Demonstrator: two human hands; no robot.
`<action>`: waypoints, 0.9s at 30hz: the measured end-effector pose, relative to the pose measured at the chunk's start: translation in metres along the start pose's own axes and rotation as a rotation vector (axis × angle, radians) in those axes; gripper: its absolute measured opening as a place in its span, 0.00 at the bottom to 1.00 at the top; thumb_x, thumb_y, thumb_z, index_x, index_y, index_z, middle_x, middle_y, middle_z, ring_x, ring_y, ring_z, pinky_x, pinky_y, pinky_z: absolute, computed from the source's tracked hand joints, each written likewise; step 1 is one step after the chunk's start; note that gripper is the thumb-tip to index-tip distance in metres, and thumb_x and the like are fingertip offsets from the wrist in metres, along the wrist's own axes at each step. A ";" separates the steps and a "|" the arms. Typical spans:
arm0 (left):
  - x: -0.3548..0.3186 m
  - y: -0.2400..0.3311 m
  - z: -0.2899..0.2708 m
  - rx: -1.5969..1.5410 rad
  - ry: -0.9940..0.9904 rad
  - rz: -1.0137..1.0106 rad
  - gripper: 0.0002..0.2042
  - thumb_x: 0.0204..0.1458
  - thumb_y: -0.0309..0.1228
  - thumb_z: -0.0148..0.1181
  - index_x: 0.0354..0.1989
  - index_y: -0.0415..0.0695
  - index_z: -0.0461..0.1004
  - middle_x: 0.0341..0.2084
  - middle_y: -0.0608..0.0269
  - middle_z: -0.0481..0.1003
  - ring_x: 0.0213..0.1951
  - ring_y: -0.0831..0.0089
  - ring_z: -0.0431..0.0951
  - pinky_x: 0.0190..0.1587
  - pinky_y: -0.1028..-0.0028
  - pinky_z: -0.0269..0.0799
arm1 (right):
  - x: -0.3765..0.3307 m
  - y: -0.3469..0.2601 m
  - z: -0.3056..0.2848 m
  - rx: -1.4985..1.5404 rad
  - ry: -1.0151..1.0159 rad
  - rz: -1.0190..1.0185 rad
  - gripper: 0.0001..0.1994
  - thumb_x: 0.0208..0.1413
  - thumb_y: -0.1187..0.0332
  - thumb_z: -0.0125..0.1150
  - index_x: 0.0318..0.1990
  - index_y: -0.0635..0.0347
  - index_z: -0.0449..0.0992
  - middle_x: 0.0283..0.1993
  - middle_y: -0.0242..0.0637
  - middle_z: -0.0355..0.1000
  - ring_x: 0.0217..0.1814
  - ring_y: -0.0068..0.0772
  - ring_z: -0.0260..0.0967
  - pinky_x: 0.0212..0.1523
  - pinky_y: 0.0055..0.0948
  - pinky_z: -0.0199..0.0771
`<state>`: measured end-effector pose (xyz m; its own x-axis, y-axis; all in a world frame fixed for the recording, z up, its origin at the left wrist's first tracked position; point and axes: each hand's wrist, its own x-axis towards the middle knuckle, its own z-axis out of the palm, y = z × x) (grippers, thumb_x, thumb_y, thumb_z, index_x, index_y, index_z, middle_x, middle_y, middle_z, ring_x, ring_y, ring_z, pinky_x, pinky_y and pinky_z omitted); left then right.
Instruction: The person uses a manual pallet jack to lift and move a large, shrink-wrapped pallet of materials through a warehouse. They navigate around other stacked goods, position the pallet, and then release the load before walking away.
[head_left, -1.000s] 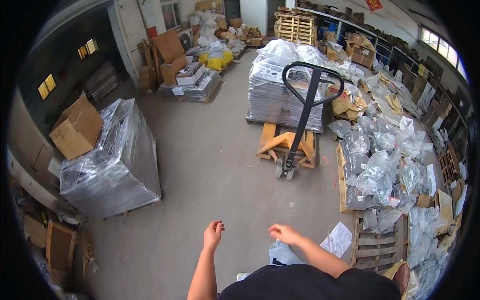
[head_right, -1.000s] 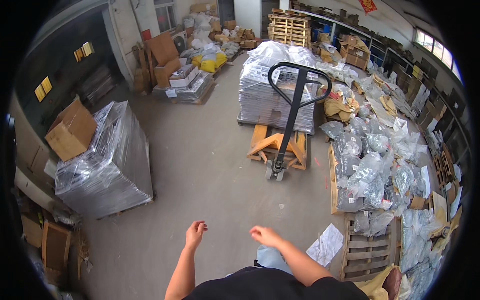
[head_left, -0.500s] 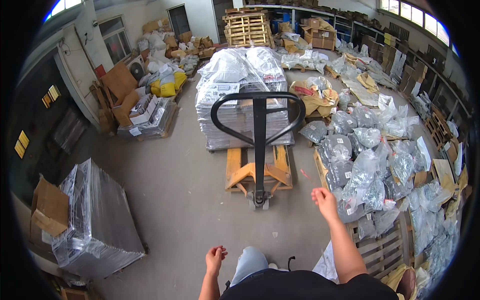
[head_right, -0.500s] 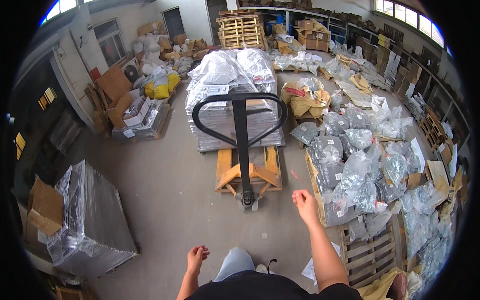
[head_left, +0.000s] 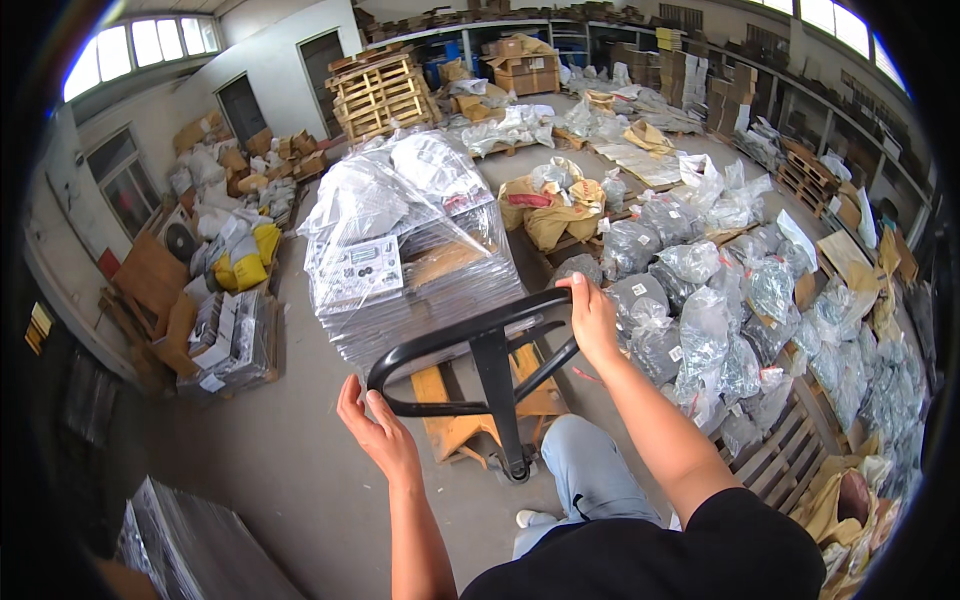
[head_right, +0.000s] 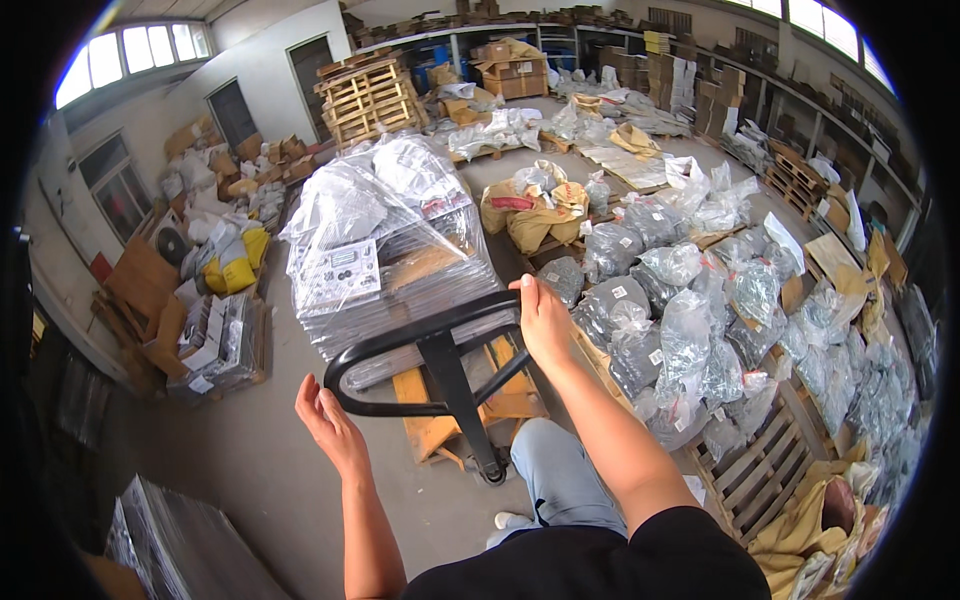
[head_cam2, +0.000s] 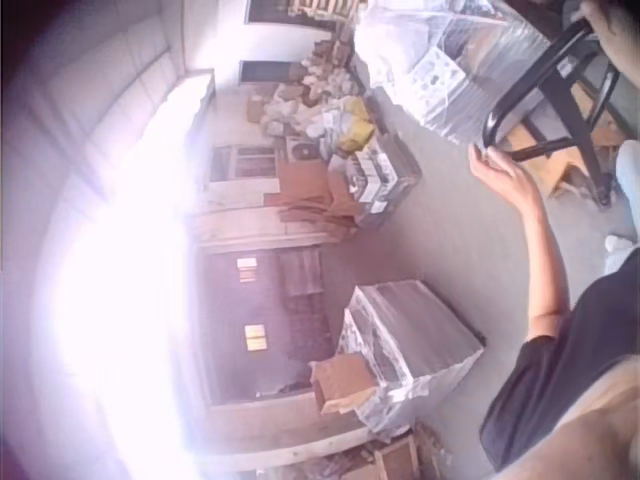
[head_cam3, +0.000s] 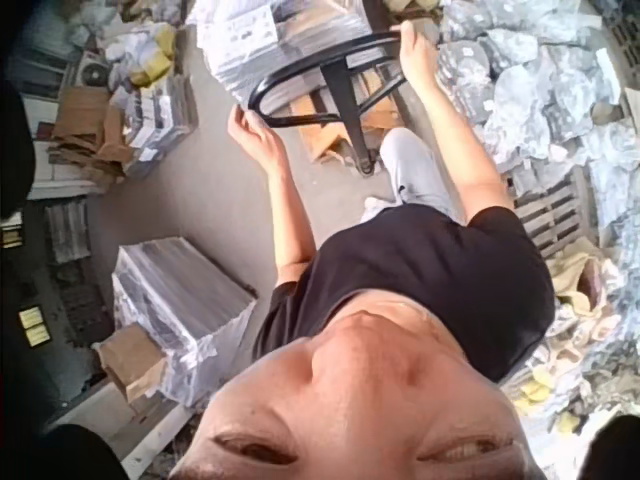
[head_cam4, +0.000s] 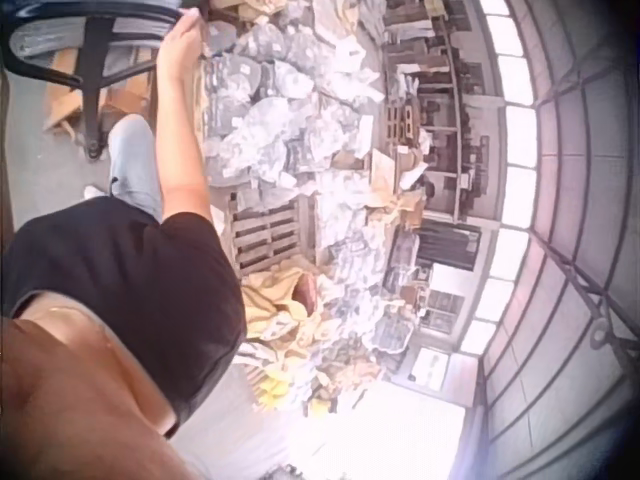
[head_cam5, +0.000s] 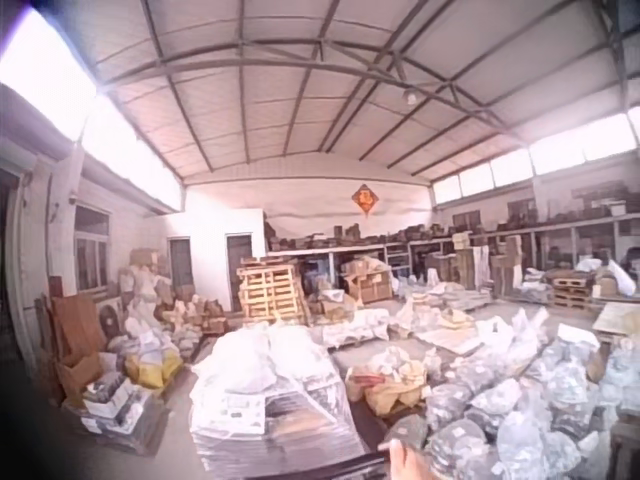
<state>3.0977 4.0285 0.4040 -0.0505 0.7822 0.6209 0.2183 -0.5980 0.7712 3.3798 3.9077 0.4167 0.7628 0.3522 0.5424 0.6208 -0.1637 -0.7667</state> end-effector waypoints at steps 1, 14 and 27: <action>0.008 -0.002 0.009 -0.078 -0.066 -0.041 0.16 0.67 0.34 0.44 0.56 0.38 0.68 0.49 0.54 0.72 0.51 0.64 0.73 0.58 0.68 0.65 | -0.001 0.005 0.003 -0.013 0.091 -0.070 0.20 0.69 0.59 0.41 0.35 0.62 0.78 0.35 0.46 0.76 0.39 0.51 0.74 0.43 0.41 0.71; 0.017 -0.034 0.026 0.104 0.076 0.038 0.24 0.63 0.37 0.34 0.28 0.35 0.76 0.24 0.57 0.75 0.27 0.67 0.73 0.32 0.73 0.68 | -0.012 -0.002 -0.010 0.022 0.034 -0.168 0.20 0.66 0.68 0.38 0.28 0.66 0.77 0.25 0.42 0.72 0.25 0.39 0.69 0.29 0.35 0.67; 0.058 -0.062 0.073 0.060 0.142 -0.008 0.25 0.60 0.45 0.37 0.24 0.36 0.72 0.18 0.56 0.71 0.22 0.68 0.70 0.26 0.71 0.67 | 0.028 0.021 0.055 0.011 0.263 -0.286 0.22 0.65 0.64 0.36 0.23 0.66 0.72 0.21 0.42 0.67 0.23 0.37 0.65 0.24 0.32 0.61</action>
<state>3.1520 4.1233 0.3824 -0.1889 0.7518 0.6317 0.2751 -0.5770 0.7690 3.4039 3.9646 0.3969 0.5801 0.1334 0.8035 0.8144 -0.0822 -0.5744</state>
